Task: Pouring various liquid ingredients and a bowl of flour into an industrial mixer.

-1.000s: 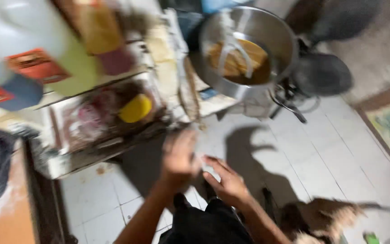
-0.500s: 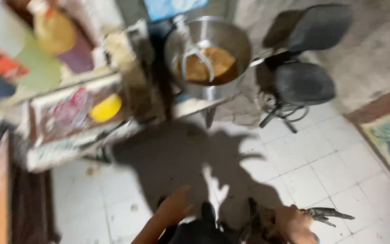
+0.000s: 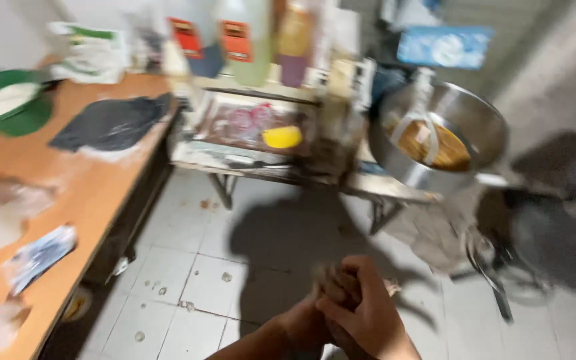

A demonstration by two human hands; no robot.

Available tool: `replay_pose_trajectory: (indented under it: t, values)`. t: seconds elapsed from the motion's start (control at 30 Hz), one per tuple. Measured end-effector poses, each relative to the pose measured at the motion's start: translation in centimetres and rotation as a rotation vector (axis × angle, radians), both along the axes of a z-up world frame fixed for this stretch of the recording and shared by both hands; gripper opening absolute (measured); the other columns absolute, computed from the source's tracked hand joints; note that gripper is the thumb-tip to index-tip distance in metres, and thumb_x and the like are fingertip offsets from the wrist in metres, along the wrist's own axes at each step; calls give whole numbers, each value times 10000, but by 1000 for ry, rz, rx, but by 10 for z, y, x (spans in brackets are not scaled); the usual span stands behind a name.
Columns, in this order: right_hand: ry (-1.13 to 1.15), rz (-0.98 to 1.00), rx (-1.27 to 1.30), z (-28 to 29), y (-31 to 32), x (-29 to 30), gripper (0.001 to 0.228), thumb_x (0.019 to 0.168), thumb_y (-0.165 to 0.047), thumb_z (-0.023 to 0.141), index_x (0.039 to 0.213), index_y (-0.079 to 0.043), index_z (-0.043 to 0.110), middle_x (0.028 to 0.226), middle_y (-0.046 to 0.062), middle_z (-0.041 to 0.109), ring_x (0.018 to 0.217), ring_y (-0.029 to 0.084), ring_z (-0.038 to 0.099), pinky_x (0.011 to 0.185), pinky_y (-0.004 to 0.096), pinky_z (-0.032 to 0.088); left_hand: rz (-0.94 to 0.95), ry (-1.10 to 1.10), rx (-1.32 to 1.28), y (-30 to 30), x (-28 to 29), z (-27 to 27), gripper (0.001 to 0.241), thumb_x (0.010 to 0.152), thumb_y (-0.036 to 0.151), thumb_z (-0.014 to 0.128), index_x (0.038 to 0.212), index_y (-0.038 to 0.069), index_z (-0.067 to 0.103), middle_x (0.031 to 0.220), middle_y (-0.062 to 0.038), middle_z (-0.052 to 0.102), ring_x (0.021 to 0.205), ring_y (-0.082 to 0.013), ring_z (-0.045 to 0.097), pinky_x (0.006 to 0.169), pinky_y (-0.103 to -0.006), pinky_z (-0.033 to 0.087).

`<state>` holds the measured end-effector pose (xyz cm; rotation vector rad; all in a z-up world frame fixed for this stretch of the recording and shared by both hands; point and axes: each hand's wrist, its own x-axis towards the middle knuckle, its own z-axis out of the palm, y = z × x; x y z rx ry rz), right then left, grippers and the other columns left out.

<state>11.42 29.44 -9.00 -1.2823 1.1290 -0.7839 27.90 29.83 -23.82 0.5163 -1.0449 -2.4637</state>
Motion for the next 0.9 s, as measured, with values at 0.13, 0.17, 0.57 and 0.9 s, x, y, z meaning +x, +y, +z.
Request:
replay_pose_trajectory:
  t: [0.13, 0.17, 0.57, 0.9]
  values:
    - [186, 240, -623, 17, 4, 64, 661, 825, -197, 809, 1374, 9, 506, 1507, 275, 418, 1396, 430, 462, 1102, 482, 420, 503, 469, -4, 15, 64, 65, 762, 1081, 654, 375, 1572, 76, 452, 1475, -145, 567, 1313, -296, 583, 1122, -438, 475]
    - [329, 225, -845, 35, 11, 87, 672, 793, -207, 744, 1377, 17, 499, 1512, 316, 426, 1424, 460, 368, 1109, 525, 347, 637, 604, -13, 22, 78, 77, 726, 1095, 628, 364, 1566, 81, 450, 1460, -144, 573, 1300, -292, 591, 1132, -429, 480]
    - [1007, 1194, -1129, -6, 51, 255, 482, 899, -226, 587, 1337, -27, 589, 1436, 236, 489, 1461, 443, 286, 1136, 778, -28, 1476, -152, -61, 85, 239, 42, 356, 920, 83, 689, 1267, 12, 659, 1192, -103, 712, 1093, -215, 683, 928, -327, 561]
    - [885, 1093, -1759, -7, 103, 292, 497, 750, -267, 610, 1167, -3, 669, 1330, 345, 575, 1312, 598, 458, 1081, 739, 273, 1114, -433, -448, 177, 277, 107, 854, 870, 172, 796, 1567, 62, 316, 1452, -97, 575, 1334, -212, 534, 1112, -357, 437]
